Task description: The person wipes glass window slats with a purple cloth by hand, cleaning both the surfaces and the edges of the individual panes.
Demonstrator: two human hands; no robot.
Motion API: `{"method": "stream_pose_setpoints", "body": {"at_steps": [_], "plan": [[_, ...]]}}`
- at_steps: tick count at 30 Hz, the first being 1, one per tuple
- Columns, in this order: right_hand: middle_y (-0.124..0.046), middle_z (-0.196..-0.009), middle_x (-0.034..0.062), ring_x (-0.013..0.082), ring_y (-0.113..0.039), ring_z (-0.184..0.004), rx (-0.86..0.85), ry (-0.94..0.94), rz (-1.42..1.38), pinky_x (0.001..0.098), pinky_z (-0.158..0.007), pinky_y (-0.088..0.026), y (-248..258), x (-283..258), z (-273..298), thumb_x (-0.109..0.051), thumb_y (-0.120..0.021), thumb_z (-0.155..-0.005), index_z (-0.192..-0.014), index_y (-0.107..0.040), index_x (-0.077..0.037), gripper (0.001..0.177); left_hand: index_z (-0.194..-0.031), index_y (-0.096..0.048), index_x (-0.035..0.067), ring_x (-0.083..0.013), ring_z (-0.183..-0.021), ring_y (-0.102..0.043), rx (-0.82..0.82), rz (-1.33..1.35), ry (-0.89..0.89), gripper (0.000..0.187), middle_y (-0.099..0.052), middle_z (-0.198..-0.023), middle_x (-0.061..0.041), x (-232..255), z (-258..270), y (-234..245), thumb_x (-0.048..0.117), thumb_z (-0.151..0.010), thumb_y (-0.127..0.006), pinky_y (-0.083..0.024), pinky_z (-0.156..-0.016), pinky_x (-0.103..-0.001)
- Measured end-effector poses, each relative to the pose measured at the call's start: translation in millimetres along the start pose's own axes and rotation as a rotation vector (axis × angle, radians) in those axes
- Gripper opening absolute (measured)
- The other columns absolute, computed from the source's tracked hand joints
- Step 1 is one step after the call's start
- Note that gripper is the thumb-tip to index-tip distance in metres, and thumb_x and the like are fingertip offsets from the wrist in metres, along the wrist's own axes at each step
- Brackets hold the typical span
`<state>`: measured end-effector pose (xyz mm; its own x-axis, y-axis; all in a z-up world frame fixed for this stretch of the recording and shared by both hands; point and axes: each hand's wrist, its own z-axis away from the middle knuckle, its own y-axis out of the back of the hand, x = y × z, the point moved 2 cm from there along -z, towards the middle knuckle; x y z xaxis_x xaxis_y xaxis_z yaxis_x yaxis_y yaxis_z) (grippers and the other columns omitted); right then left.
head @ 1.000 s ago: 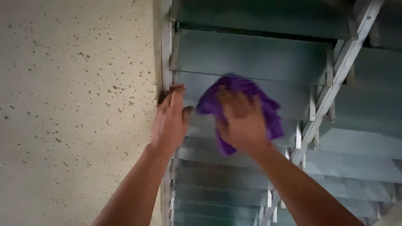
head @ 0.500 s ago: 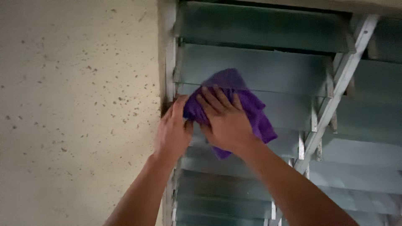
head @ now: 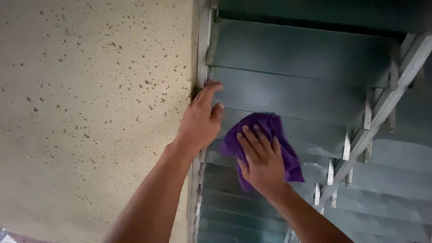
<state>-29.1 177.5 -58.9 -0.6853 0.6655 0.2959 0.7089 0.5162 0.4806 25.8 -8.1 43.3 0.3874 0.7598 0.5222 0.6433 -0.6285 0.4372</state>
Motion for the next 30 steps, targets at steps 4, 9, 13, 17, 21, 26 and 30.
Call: {"method": "stream_pose_setpoints", "body": {"at_steps": [4, 9, 13, 17, 21, 26, 30], "plan": [[-0.055, -0.149, 0.0153, 0.0352, -0.052, -0.136, 0.038, -0.070, 0.024, 0.0685, -0.109, -0.037, 0.7, -13.9, -33.7, -0.035, -0.070, -0.093, -0.139, -0.059, -0.004, 0.057, -0.142, -0.050, 0.010, -0.0410, -0.133, -0.055, 0.018, 0.021, -0.013, 0.041, -0.057, -0.146, -0.017, 3.2, 1.2, 1.7, 0.019, -0.103, -0.055, -0.047, -0.106, -0.050], [-0.052, -0.150, 0.0194, 0.0371, -0.047, -0.142, -0.282, -0.044, 0.088, 0.0713, -0.110, -0.032, -15.1, -33.4, -85.1, -0.038, -0.062, -0.096, -0.145, -0.053, -0.007, 0.058, -0.142, -0.051, 0.015, -0.0382, -0.128, -0.058, -0.028, 0.059, 0.112, 0.042, -0.057, -0.146, -0.013, 7.7, -0.6, 0.5, 0.031, -0.103, -0.051, -0.048, -0.102, -0.049], [-0.049, -0.149, 0.0241, 0.0429, -0.045, -0.139, -0.205, -0.012, 0.000, 0.0730, -0.107, -0.029, -10.0, -29.7, -83.3, -0.048, -0.059, -0.095, -0.145, -0.050, -0.005, 0.066, -0.141, -0.052, 0.013, -0.0404, -0.131, -0.056, 0.041, -0.017, 0.008, 0.043, -0.057, -0.146, -0.016, 4.3, 0.0, -3.2, 0.034, -0.104, -0.052, -0.048, -0.104, -0.051], [-0.048, -0.151, 0.0193, 0.0422, -0.045, -0.137, -0.186, -0.173, 0.018, 0.0780, -0.107, -0.023, 8.2, 3.0, -57.3, -0.052, -0.058, -0.091, -0.148, -0.049, -0.008, 0.072, -0.142, -0.051, 0.011, -0.0406, -0.132, -0.056, 0.052, -0.024, -0.006, 0.044, -0.056, -0.147, -0.017, 3.1, 0.4, -4.2, 0.037, -0.106, -0.052, -0.048, -0.104, -0.051], [-0.048, -0.154, 0.0181, 0.0442, -0.044, -0.142, -0.164, -0.328, 0.080, 0.0753, -0.115, -0.024, 11.1, 16.1, -44.6, -0.051, -0.053, -0.105, -0.152, -0.047, -0.012, 0.062, -0.142, -0.051, 0.015, -0.0372, -0.129, -0.060, 0.013, 0.042, 0.097, 0.047, -0.060, -0.145, -0.013, 1.6, 1.7, -2.7, 0.041, -0.103, -0.048, -0.050, -0.103, -0.049], [-0.045, -0.156, 0.0165, 0.0409, -0.042, -0.141, -0.221, -0.174, 0.042, 0.0762, -0.110, -0.025, -11.7, -14.4, -75.2, -0.048, -0.056, -0.096, -0.147, -0.049, -0.010, 0.064, -0.144, -0.053, 0.016, -0.0386, -0.130, -0.058, 0.033, 0.063, 0.091, 0.059, -0.060, -0.146, -0.015, 6.0, 1.3, -1.4, 0.055, -0.101, -0.042, -0.049, -0.103, -0.049], [-0.047, -0.155, 0.0145, 0.0405, -0.038, -0.145, -0.117, 0.034, -0.111, 0.0756, -0.110, -0.025, -16.6, -22.5, -83.3, -0.044, -0.057, -0.099, -0.148, -0.055, -0.009, 0.059, -0.143, -0.055, 0.017, -0.0350, -0.132, -0.060, 0.015, 0.160, 0.171, 0.066, -0.065, -0.138, -0.015, 7.0, 5.2, 0.5, 0.064, -0.098, -0.041, -0.048, -0.104, -0.047]]}}
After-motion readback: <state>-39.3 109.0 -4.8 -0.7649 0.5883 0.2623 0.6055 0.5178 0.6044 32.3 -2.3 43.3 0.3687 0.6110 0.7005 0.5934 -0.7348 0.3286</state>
